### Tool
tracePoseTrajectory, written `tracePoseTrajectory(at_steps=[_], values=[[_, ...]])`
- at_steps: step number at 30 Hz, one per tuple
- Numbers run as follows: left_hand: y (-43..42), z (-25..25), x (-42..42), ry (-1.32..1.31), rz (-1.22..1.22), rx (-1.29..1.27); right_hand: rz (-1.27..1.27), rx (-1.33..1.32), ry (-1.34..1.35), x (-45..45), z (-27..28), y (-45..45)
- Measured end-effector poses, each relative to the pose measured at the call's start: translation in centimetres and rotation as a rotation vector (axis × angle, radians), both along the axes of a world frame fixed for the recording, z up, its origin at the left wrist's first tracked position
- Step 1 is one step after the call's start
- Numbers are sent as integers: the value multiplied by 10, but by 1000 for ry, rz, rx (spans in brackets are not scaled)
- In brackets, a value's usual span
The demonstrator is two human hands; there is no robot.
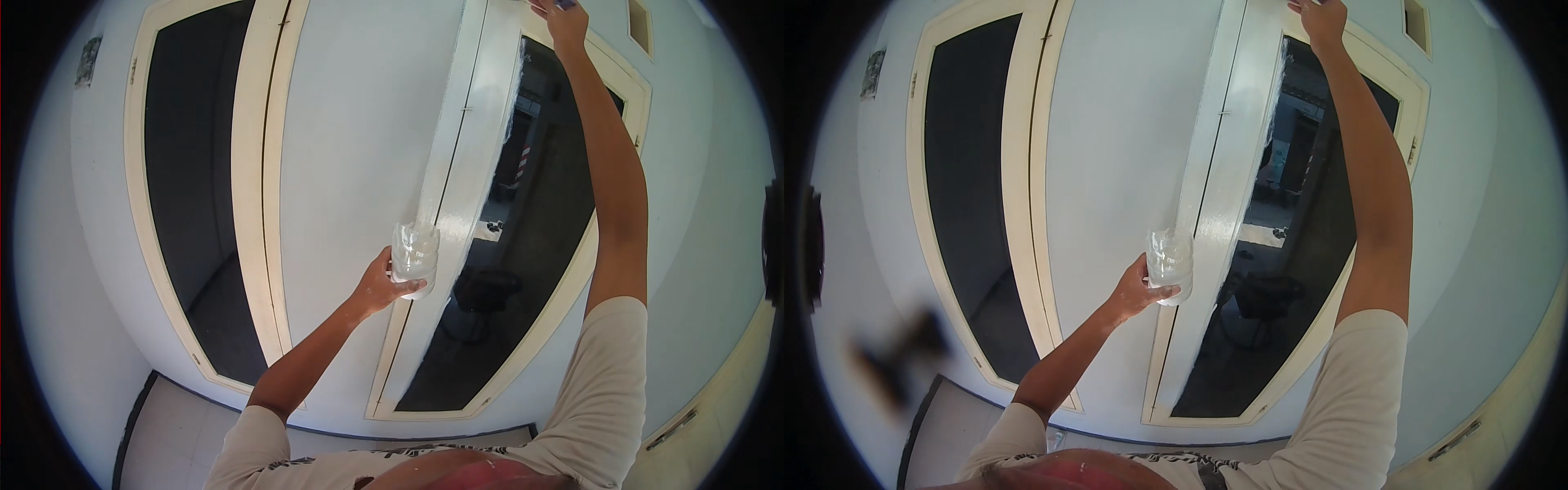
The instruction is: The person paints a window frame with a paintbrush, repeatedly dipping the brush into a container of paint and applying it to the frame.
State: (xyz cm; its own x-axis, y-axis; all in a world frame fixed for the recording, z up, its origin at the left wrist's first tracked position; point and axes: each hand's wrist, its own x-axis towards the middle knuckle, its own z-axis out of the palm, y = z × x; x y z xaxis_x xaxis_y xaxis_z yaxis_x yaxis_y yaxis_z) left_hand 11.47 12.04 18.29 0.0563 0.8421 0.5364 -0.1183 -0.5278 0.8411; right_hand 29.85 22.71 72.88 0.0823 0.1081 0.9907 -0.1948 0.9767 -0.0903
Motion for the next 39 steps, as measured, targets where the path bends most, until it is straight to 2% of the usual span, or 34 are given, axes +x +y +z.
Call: tracePoseTrajectory(at_steps=[2, 6, 8, 9, 11, 12, 15, 17, 18, 20, 21, 23, 24, 25, 27, 28, 30, 31, 33, 36, 39], values=[[-4, -3, 1, 27, 10, -2, -332, 353, -200, 0, 28, -11], [3, -8, -10, 21, -10, 26, -462, 419, -283, -17, 46, -22], [-2, -3, -15, 39, 12, 35, -756, 510, -310, -20, 48, -30], [-9, -1, -1, 73, 38, 45, -752, 516, -294, -3, 44, -39], [-10, 0, 0, 61, 36, 48, -660, 765, -289, -4, 48, -29], [-12, 0, 0, 51, 32, 51, -658, 769, -289, -3, 50, -28], [-13, -1, 0, 47, 36, 44, -689, 668, -444, 3, 24, -42], [-13, -5, 1, 57, 48, 24, -884, 559, -653, 18, -3, -60], [-11, -6, 1, 61, 60, 9, -885, 555, -655, 26, -9, -64], [-9, -13, -1, 48, 52, -2, -840, 344, -803, 43, -13, -69], [-7, -16, -1, 31, 51, -9, -841, 344, -804, 45, -10, -71], [-5, -17, 2, 28, 72, -29, -665, 195, -866, 52, 10, -57], [-5, -17, 4, 23, 89, -44, -739, 189, -813, 51, 23, -50], [-6, -16, 5, 21, 91, -46, -736, 189, -815, 51, 41, -41], [-12, -9, 5, 20, 106, -62, -704, 308, -653, 52, 80, -27], [-12, -10, 5, 19, 109, -63, -700, 309, -654, 51, 86, -24], [-12, -11, 10, 34, 134, -65, -724, 499, -430, 55, 99, -20], [-12, -10, 9, 33, 139, -63, -720, 502, -430, 56, 103, -16], [-14, -10, 9, 39, 147, -71, -691, 606, -437, 57, 108, -8], [-8, -16, 9, 30, 148, -65, -743, 630, -355, 45, 85, -19], [-13, -12, 13, 17, 119, -65, -810, 558, -449, 46, 69, -28]])
